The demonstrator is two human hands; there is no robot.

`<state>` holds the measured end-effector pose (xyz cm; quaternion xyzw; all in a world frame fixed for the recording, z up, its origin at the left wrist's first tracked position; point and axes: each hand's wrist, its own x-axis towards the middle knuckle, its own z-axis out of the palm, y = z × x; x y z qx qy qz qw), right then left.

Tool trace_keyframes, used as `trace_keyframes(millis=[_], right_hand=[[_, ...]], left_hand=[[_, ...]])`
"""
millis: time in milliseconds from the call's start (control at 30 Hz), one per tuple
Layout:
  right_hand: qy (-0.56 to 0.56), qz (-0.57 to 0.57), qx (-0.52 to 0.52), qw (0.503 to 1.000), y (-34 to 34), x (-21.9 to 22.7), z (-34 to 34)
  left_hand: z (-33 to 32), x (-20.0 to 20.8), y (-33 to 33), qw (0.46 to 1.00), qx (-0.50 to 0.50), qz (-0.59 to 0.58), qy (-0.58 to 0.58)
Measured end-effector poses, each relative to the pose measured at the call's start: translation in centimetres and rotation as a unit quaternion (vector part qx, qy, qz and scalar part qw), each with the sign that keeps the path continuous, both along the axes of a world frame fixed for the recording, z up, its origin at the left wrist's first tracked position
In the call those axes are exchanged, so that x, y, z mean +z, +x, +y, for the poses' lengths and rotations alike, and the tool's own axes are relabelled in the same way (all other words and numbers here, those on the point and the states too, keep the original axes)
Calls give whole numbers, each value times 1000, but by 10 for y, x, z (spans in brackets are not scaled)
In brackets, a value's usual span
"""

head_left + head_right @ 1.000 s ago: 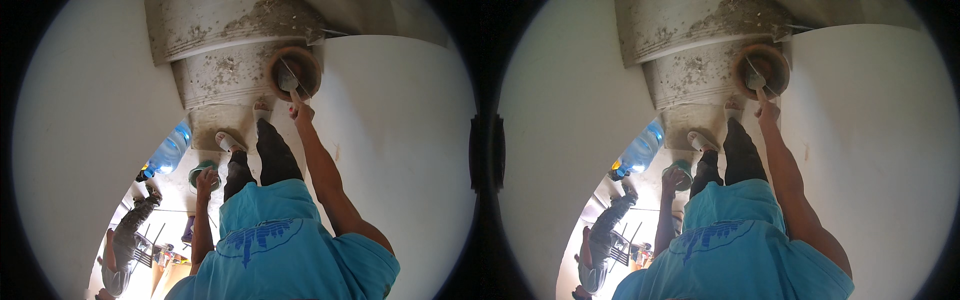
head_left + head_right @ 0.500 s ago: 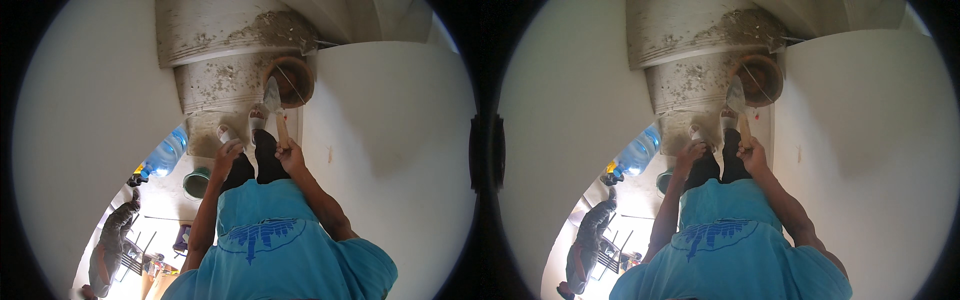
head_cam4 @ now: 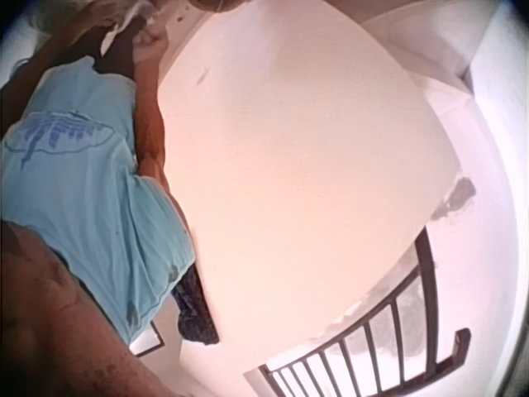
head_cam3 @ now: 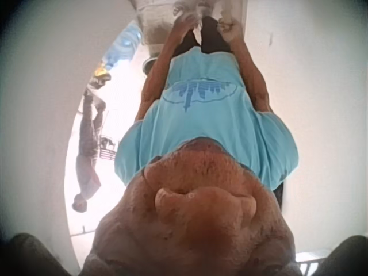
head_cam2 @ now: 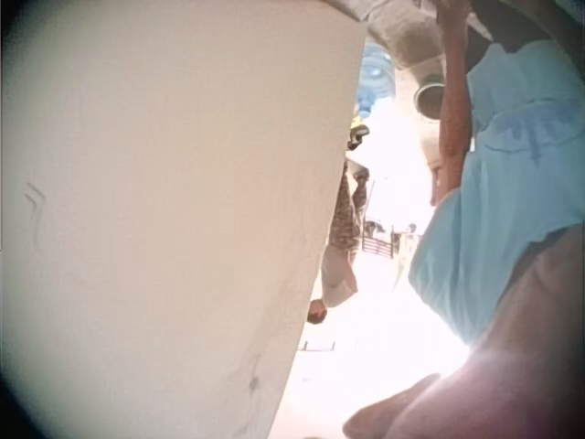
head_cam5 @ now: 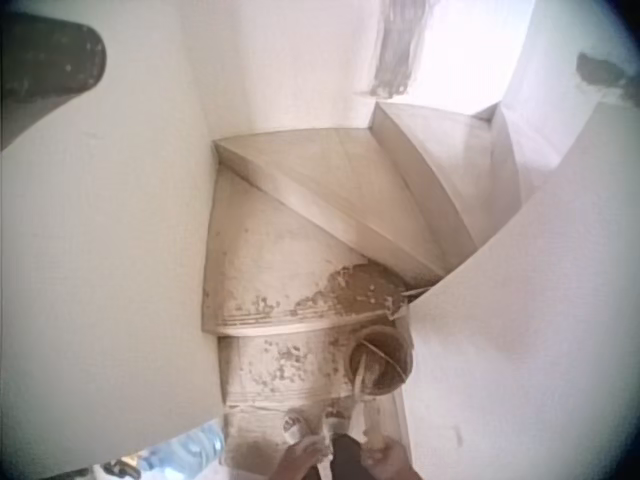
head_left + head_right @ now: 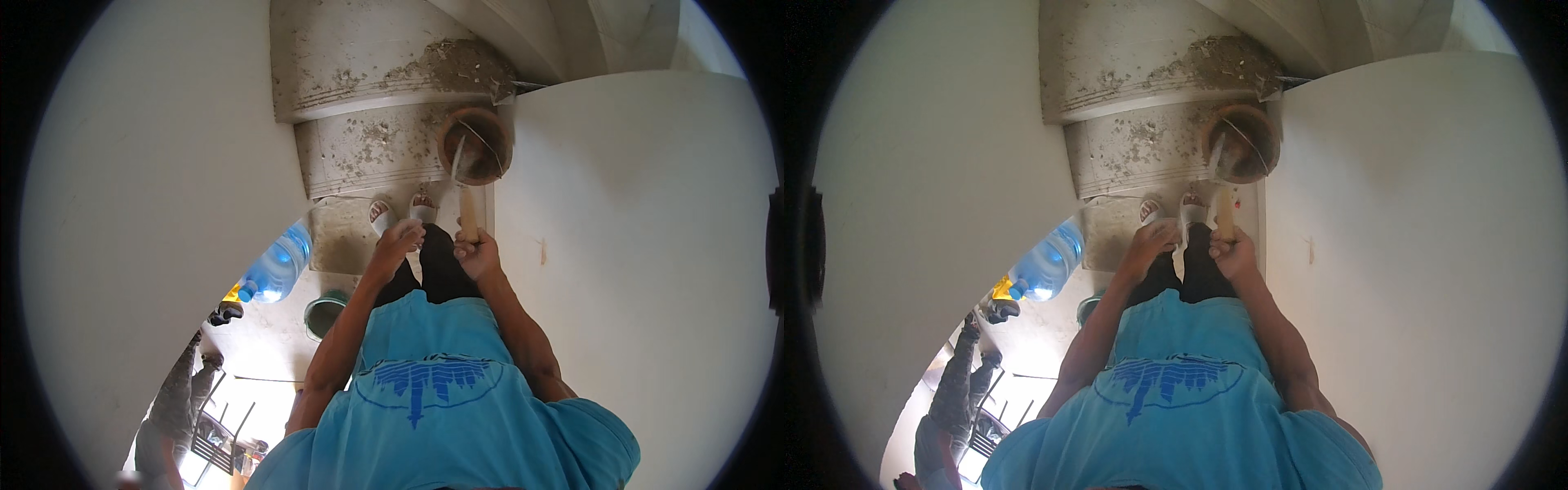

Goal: The person carries a bucket up a spiral staircase and then uses a trowel and a smaller hand tool to scoop and apply plaster to the curved underside of the stair structure. The person repeatedly scoops material and smooths it onto the surface.

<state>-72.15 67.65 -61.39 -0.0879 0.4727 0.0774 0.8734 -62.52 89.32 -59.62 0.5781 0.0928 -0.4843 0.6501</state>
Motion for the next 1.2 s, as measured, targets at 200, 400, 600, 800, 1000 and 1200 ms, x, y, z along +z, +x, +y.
trace_keyframes(millis=[200, 400, 600, 800, 1000, 1200], right_hand=[[-165, -80, 137, 974, 22, 43, 39], [-357, -114, 378, 847, 52, 36, 18], [-792, 9, 368, 487, 109, -41, -72], [-809, 29, 471, 352, 129, -102, -126], [-780, -68, 491, 382, 97, -132, -85], [-704, -117, 576, 399, 91, -137, -84]], left_hand=[[-46, 8, 19, 993, 18, 86, -80], [-64, -29, 34, 913, 251, 263, -183], [-60, -84, 56, 913, 314, 248, -75], [-125, -106, 63, 884, 409, 219, -49], [-142, -182, 49, 882, 421, 210, -13], [-155, -237, 46, 879, 441, 179, -30]])
